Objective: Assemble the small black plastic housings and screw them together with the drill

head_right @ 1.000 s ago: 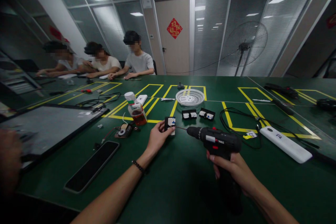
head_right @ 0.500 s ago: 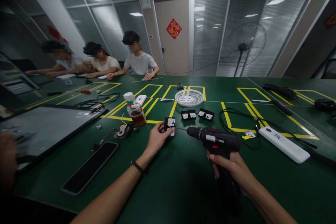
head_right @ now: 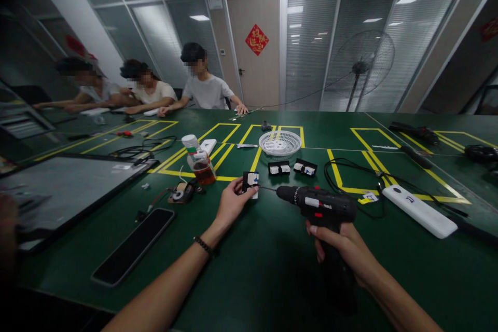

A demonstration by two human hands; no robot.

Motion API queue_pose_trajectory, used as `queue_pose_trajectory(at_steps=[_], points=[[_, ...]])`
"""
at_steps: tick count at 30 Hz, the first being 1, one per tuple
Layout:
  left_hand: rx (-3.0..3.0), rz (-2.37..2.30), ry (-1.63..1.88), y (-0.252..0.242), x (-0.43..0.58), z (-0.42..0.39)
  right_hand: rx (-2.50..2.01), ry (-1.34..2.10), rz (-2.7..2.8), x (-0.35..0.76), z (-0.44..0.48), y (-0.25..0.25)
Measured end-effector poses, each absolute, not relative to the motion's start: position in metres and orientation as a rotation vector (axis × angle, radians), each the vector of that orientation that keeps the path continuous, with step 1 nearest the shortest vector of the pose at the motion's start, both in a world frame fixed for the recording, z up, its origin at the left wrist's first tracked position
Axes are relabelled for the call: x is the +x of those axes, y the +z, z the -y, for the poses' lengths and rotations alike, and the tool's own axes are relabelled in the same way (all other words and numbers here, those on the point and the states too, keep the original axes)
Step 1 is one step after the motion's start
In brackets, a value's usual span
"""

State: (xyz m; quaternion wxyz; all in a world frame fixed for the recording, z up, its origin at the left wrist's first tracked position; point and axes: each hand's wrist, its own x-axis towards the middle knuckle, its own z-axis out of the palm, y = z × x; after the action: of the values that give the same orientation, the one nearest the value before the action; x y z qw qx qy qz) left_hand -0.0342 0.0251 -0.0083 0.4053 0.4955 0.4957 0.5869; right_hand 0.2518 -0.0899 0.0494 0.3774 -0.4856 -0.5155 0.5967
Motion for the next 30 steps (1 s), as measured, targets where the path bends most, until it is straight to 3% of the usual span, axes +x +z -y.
queue_pose_trajectory(at_steps=[19, 30], points=[[1.011, -1.188, 1.300, -0.004, -0.044, -0.028, -1.226, 1.534, 1.265, 0.249, 0.093, 0.053], [1.179, -1.115, 1.389, -0.002, -0.034, -0.023, -1.226, 1.519, 1.330, 0.248, 0.096, 0.056]])
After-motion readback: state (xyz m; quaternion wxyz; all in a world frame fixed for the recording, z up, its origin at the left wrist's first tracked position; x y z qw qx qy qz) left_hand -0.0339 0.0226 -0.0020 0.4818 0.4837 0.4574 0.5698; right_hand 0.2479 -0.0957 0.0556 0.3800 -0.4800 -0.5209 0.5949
